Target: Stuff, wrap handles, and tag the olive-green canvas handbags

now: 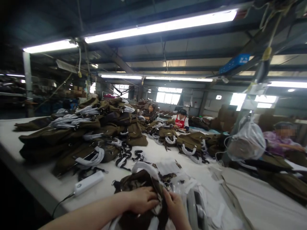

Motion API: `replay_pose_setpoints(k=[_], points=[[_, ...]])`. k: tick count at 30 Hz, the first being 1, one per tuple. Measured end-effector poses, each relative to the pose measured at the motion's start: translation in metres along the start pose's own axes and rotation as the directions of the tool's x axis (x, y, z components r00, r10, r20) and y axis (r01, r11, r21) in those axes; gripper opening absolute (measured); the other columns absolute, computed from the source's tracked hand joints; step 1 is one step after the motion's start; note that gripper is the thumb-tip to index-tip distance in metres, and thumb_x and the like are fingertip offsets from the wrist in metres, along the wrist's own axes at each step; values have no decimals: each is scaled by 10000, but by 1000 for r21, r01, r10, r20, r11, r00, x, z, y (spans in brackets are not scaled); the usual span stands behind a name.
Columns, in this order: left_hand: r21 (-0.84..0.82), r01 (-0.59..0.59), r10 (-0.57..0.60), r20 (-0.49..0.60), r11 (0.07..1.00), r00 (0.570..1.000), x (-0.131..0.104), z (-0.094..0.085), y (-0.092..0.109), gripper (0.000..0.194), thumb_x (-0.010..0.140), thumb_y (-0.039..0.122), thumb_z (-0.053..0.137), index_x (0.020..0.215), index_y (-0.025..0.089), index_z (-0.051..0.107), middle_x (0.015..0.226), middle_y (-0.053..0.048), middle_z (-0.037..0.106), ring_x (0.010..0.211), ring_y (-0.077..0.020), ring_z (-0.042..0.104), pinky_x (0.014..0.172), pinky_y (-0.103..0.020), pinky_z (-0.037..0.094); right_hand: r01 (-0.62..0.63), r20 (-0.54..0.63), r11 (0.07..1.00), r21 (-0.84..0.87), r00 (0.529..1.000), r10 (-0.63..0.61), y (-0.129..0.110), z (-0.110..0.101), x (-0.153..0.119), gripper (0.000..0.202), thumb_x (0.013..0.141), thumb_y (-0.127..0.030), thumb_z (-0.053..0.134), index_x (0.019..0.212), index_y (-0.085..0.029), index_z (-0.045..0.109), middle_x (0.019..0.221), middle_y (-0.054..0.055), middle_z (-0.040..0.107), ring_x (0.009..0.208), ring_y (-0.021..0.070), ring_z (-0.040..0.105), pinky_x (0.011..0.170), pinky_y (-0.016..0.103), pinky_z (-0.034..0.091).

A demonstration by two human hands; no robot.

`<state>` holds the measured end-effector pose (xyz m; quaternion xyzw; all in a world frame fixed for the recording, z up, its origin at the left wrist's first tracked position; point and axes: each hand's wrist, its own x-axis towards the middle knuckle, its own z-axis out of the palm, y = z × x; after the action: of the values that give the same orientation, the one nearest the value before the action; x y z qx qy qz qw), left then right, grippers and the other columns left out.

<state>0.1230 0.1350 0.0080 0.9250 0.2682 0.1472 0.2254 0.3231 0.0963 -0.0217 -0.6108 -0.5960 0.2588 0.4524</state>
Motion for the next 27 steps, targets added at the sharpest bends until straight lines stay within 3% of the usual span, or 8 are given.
replay_pose_setpoints(k=[7, 10, 13, 16, 19, 21, 23, 27], points=[[60, 78, -85, 133, 995, 987, 46, 31, -21, 516, 735, 324, 655, 1229, 175, 657, 1306, -176, 637, 1223, -430, 555, 993, -570, 470, -114, 26, 984, 137, 993, 111, 1, 16, -8, 637, 758, -820, 422, 551, -218, 460, 420, -34, 372, 415, 131, 362, 423, 273, 283], [120, 205, -213, 55, 971, 975, 49, 58, -7, 649, 736, 188, 583, 1362, 34, 510, 1402, -320, 489, 1288, -532, 430, 945, -727, 396, -87, 47, 996, 14, 995, 86, -5, 9, -8, 600, 801, -752, 434, 567, -205, 504, 460, -15, 439, 466, 151, 435, 469, 282, 316], [138, 228, -233, 22, 964, 972, 40, 60, 8, 632, 768, 173, 549, 1392, 96, 482, 1416, -282, 487, 1316, -489, 411, 984, -709, 377, -23, 83, 971, -239, 996, 44, -20, -6, -12, 565, 868, -658, 391, 542, -209, 498, 500, 9, 492, 520, 177, 498, 520, 302, 348], [123, 145, -153, 53, 982, 987, 25, 25, 15, 521, 795, 338, 610, 1279, 146, 596, 1356, -214, 562, 1239, -416, 516, 1016, -582, 440, 1, -59, 889, -459, 998, -32, -38, -24, -24, 470, 897, -590, 398, 635, -220, 526, 583, 28, 569, 584, 215, 563, 572, 334, 406], [118, 58, -61, 17, 991, 998, 7, -29, 12, 446, 858, 351, 539, 1260, 171, 605, 1330, -128, 601, 1248, -283, 531, 1090, -395, 417, 179, -195, 829, -529, 925, -325, -55, -38, -42, 242, 884, -432, 495, 907, -205, 576, 874, 77, 666, 823, 255, 635, 736, 381, 494], [147, 53, -52, -8, 988, 999, -9, -62, 6, 421, 866, 196, 444, 1249, 184, 619, 1329, -85, 616, 1264, -227, 525, 1120, -337, 375, 362, -77, 775, -518, 882, -464, -63, -42, -52, 248, 838, -213, 484, 1069, -202, 574, 1073, 93, 667, 1024, 249, 624, 892, 395, 496], [188, 72, -81, 37, 979, 996, -28, -86, -2, 430, 786, 101, 452, 1132, 181, 696, 1215, -84, 688, 1175, -235, 595, 1077, -341, 421, 514, 187, 711, -479, 852, -489, -69, -42, -59, 530, 699, -39, 436, 1173, -231, 573, 1214, 60, 651, 1186, 222, 571, 1057, 413, 418], [222, 18, -70, 230, 975, 971, -63, -102, -16, 418, 671, 153, 610, 1065, 226, 728, 1221, -75, 684, 1089, -273, 648, 995, -347, 494, 628, 543, 663, -407, 750, -377, -71, -36, -55, 806, 581, -29, 456, 1353, -254, 497, 1399, 33, 567, 1329, 218, 477, 1208, 466, 202]])
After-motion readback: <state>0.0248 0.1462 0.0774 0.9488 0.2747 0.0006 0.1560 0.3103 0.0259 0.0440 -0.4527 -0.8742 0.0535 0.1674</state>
